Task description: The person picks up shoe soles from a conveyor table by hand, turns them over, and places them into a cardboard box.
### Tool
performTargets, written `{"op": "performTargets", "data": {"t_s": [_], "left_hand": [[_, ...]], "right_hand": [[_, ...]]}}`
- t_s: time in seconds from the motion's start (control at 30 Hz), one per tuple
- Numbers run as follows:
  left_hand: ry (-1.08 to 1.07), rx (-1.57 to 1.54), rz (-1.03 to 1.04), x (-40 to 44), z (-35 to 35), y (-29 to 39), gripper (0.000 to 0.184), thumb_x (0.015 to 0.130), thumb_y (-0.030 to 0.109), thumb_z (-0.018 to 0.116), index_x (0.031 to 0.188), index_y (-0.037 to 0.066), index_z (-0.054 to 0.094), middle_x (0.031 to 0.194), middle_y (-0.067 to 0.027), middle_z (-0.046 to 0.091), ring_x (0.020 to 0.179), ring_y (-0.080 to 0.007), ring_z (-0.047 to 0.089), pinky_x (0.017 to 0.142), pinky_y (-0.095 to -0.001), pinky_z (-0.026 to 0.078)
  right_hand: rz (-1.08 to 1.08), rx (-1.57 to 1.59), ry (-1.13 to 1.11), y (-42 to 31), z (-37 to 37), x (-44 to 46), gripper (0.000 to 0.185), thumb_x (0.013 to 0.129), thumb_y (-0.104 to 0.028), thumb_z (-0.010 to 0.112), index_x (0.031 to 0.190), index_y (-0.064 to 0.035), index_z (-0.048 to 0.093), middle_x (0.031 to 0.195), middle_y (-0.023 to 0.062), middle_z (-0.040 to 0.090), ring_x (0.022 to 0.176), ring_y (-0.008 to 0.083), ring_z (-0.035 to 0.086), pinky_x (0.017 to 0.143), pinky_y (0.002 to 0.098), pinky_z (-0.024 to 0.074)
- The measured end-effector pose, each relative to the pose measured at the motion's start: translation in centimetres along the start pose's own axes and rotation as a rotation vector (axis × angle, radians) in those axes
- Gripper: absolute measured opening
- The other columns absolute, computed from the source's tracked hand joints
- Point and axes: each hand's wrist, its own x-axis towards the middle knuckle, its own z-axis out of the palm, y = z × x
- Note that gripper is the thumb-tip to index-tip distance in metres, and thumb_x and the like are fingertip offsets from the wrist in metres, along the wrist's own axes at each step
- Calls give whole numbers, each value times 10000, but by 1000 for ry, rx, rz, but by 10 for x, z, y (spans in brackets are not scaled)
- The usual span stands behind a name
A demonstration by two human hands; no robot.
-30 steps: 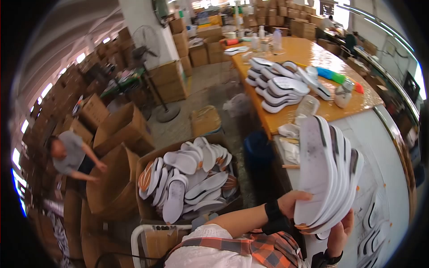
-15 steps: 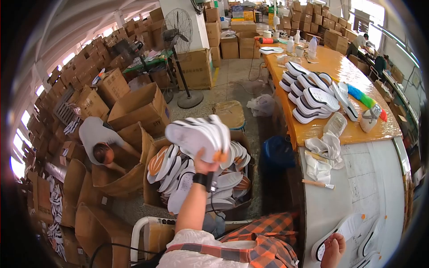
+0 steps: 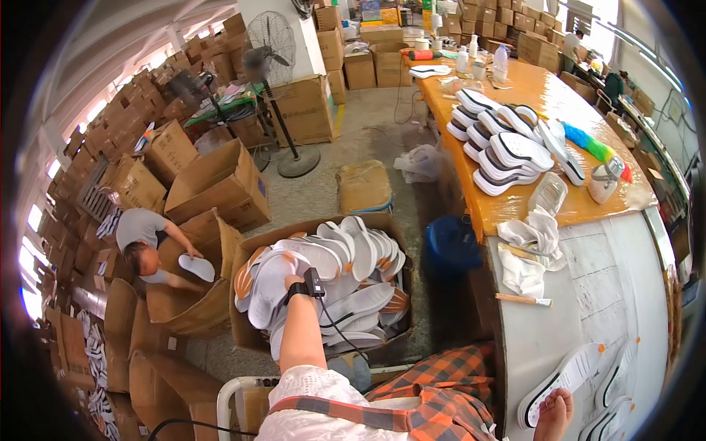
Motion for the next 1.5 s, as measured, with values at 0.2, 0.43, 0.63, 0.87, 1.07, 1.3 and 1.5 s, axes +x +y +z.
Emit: {"op": "performTargets", "data": {"t_s": [0.2, 0.43, 0.63, 0.87, 1.07, 1.3, 1.5], "left_hand": [[-89, 33, -245, -27, 59, -46, 404, 767, 357, 577, 963, 9, 517, 917, -119, 551, 875, -307, 540, 770, -401, 476], [-901, 449, -475, -361, 154, -238, 152, 847, 149, 529, 977, 76, 503, 930, -62, 556, 854, -193, 551, 744, -347, 483], [-1805, 1070, -674, -498, 102, -356, 412, 830, 67, 563, 1215, 35, 421, 1109, -101, 507, 985, -199, 513, 811, -295, 452], [-2198, 1444, 135, -521, 75, -387, 694, 704, 160, 648, 1283, -31, 315, 1185, -221, 401, 1054, -319, 449, 894, -361, 384], [-2238, 1449, 326, -530, 73, -383, 705, 710, 180, 632, 1295, -30, 301, 1164, -226, 418, 1028, -321, 450, 896, -361, 379], [-2117, 1456, -196, -524, 80, -393, 677, 830, 259, 584, 1339, -25, 240, 1251, -188, 388, 1128, -245, 414, 925, -334, 362], [-2010, 1195, -614, -552, 97, -379, 791, 835, 252, 611, 1393, 9, 106, 1376, -129, 278, 1225, -185, 320, 1012, -306, 268]], "right_hand": [[-104, -43, 96, -13, -26, -6, 210, 822, -83, 534, 1018, -8, 540, 921, 54, 548, 834, 139, 522, 743, 270, 438], [-300, 230, 516, -53, -118, -9, 157, 838, -57, 509, 984, -45, 566, 886, 29, 570, 799, 114, 532, 702, 288, 449], [-337, 158, 1137, -26, -262, 11, 342, 785, -120, 581, 1106, -58, 482, 947, 38, 546, 786, 96, 515, 675, 273, 422], [-275, -129, 1406, 10, -360, 44, 570, 661, -128, 661, 1154, 51, 438, 1062, 139, 527, 988, 254, 513, 842, 356, 411], [-169, 132, 993, -15, -335, 44, 540, 641, -32, 568, 1154, -110, 417, 1028, 126, 524, 897, 279, 533, 744, 502, 453], [-185, 496, 483, -25, -195, -33, 406, 764, -108, 528, 1157, -133, 432, 1073, 87, 543, 1011, 254, 543, 761, 487, 474], [-152, 1, 463, -34, -185, -21, 274, 859, -240, 526, 1071, -67, 534, 1035, 59, 570, 982, 204, 530, 795, 400, 436]]}}
